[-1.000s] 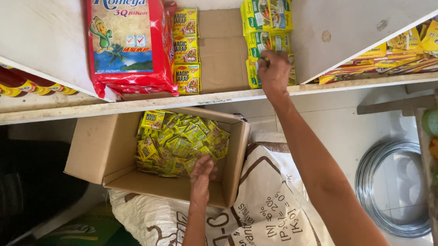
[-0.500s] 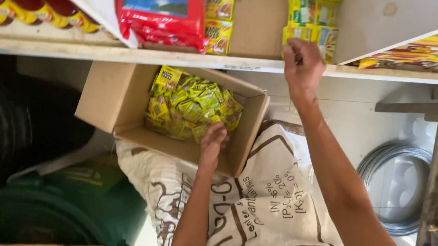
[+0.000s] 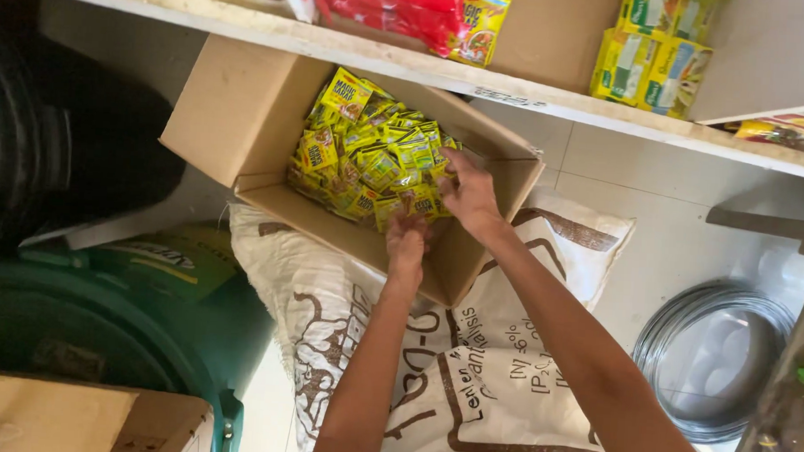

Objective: Restocking seasoning sachets from a cardboard box onto a store shelf section.

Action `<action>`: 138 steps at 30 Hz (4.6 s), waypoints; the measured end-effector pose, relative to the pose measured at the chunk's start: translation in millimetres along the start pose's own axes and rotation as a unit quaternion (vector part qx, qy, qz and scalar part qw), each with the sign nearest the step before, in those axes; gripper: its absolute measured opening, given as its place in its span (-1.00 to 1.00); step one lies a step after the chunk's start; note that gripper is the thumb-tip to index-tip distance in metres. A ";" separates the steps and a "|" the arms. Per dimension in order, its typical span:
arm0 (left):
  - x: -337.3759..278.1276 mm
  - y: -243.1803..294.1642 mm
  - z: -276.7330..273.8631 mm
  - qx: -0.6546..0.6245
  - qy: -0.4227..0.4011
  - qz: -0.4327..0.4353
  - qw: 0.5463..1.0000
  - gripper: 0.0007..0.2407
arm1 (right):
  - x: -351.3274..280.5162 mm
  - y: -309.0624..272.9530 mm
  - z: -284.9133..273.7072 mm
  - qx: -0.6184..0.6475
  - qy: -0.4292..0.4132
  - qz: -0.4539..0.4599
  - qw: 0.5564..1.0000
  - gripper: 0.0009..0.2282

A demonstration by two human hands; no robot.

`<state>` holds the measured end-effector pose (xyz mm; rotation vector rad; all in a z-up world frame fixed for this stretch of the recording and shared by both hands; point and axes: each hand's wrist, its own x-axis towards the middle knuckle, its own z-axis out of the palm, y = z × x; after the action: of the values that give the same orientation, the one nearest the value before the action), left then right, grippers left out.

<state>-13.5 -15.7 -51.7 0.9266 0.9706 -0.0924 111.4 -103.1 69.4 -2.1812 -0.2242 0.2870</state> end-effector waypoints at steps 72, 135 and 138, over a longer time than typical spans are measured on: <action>5.3 62.3 -21.8 -0.095 -0.047 0.197 0.975 -0.87 | -3.0 48.2 55.7 0.351 -0.164 0.127 0.913 -0.73; 27.4 233.4 233.4 0.614 -0.104 0.499 0.602 -0.17 | 253.0 -6.1 -152.0 -0.255 0.234 -0.163 0.924 -0.78; 27.3 234.1 233.5 0.616 -0.108 0.495 0.603 -0.18 | 250.1 -10.6 -152.0 -0.240 0.231 -0.161 0.929 -0.77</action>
<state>264.3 -25.8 129.4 2.5740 -0.1404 0.1030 393.5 -147.9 133.9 -2.5636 -0.4099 -0.5196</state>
